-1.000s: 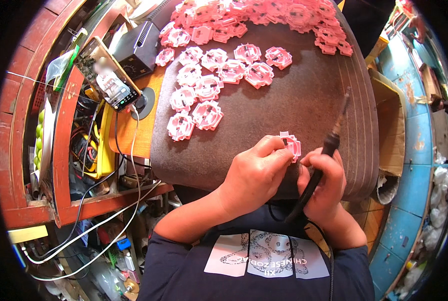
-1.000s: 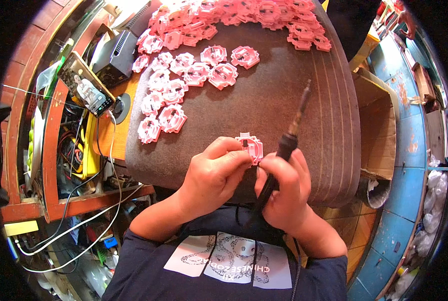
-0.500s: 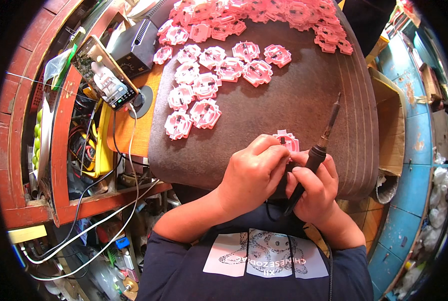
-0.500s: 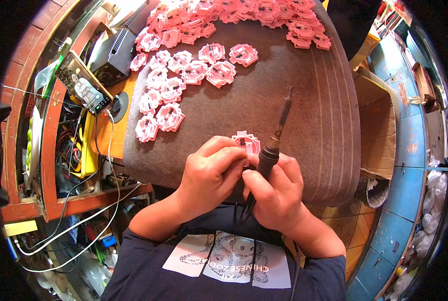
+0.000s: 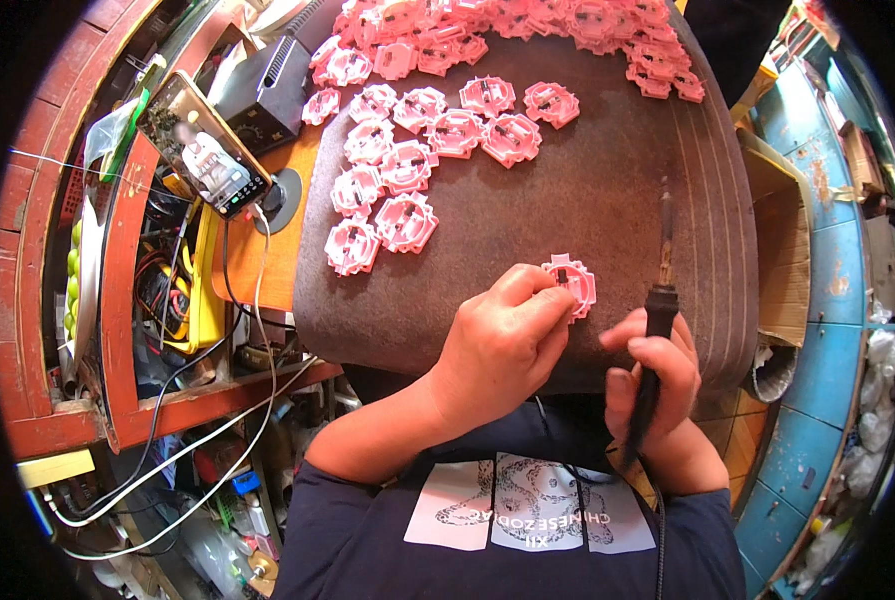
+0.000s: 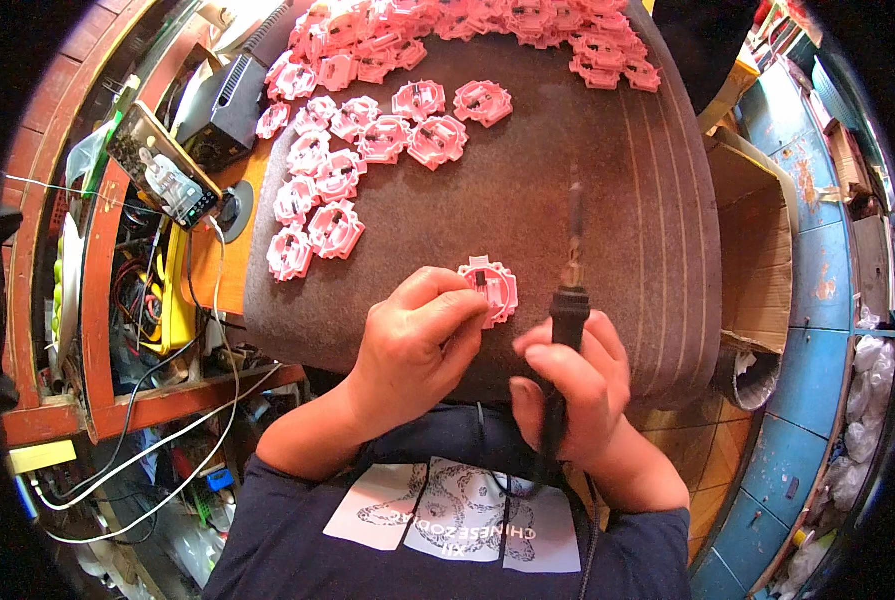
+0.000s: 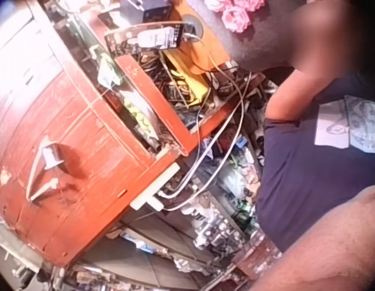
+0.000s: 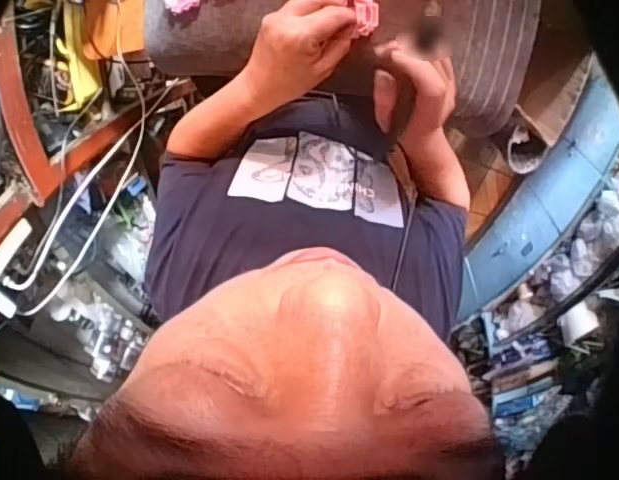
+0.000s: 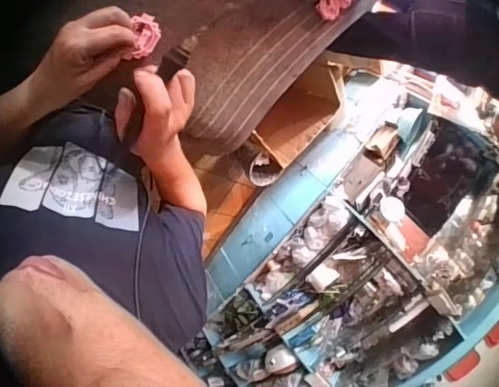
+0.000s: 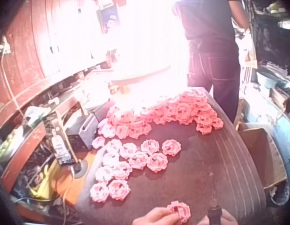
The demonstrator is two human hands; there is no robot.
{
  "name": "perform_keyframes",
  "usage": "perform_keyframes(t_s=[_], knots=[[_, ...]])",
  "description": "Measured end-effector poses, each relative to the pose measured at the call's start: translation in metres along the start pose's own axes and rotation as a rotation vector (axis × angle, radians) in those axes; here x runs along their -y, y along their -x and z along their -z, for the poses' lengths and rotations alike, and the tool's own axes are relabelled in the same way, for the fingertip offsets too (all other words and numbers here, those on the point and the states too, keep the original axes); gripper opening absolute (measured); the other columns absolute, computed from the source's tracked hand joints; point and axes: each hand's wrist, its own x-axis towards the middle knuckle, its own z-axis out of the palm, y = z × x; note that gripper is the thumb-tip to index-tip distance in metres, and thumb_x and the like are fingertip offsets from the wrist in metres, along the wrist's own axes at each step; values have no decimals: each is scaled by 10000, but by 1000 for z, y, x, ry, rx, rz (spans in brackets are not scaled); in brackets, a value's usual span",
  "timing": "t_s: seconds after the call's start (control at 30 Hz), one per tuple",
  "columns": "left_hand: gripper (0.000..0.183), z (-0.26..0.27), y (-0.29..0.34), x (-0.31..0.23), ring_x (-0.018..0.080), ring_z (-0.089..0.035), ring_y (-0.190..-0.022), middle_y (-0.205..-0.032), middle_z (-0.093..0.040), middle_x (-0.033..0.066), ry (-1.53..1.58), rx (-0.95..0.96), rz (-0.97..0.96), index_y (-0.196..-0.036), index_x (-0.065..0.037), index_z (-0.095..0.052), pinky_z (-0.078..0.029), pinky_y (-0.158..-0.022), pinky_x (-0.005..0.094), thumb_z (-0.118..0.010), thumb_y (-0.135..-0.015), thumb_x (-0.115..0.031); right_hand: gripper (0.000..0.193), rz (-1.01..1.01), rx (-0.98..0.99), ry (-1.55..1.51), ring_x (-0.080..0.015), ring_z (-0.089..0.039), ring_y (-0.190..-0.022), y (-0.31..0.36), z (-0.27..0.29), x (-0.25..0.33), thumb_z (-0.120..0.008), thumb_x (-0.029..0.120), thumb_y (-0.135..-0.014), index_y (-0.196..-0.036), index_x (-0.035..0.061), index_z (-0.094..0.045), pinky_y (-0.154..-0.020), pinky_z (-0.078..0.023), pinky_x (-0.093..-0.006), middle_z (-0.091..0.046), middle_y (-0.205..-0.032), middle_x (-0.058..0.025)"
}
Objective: The person uses a soldering iron to apply heat to small pink plastic components with embedded circuitry. They pick up each component, apply the soldering iron to specific points, and place the finished items on the work surface. The process is repeated for multiple units.
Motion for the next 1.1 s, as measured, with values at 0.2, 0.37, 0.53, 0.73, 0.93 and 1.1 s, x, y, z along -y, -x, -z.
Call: perform_keyframes(t_s=[0.2, 0.37, 0.53, 0.73, 0.93, 1.1], knots=[[209, -2, 0, 0, 347, -720, -855, -981, -694, 147, -2, -23, -28, -1039, -23, -724, -593, -730, 416, -767, -845, 44, 501, 75, 0, -10, -340, -632, -772, 11, 17, -11, -650, 427, -1049, -1317, 14, -558, -688, -532, -455, -651, -975, -185], [200, 0, 0, -2, 347, -722, -852, -984, -693, 148, -45, 6, -11, -1029, -26, -720, -594, -721, 414, -769, -845, 32, 397, 38, 16, -43, -310, -616, -747, 12, 25, -6, -728, 370, -990, -1177, 28, -651, -642, -521, -426, -627, -957, -156], [194, 0, -1, -6, 349, -722, -850, -998, -690, 152, -63, 15, 3, -1032, -35, -719, -600, -721, 420, -762, -851, 21, 256, 57, 19, -49, -251, -576, -675, 13, 27, -6, -760, 188, -903, -1111, 74, -665, -566, -471, -371, -588, -847, -87], [220, 0, 1, -8, 349, -721, -850, -1017, -681, 155, -97, 32, -5, -1050, -36, -713, -603, -720, 422, -760, -844, 28, 227, 66, 12, -98, -242, -555, -647, 17, 30, -7, -733, 196, -899, -1075, 72, -662, -548, -441, -371, -582, -820, -76], [231, 0, 1, -8, 350, -718, -853, -1010, -675, 154, -110, 29, -20, -1046, -30, -708, -602, -722, 424, -760, -834, 44, 215, 89, 2, -135, -234, -537, -628, 19, 31, -9, -711, 237, -951, -1069, 65, -659, -540, -416, -369, -579, -787, -61], [247, -1, 2, -8, 350, -716, -849, -1009, -672, 152, -110, 28, -10, -1051, -27, -707, -602, -722, 422, -762, -827, 59, 220, 85, 16, -138, -230, -532, -624, 18, 32, -9, -708, 249, -961, -1071, 65, -657, -541, -405, -371, -575, -770, -54]])
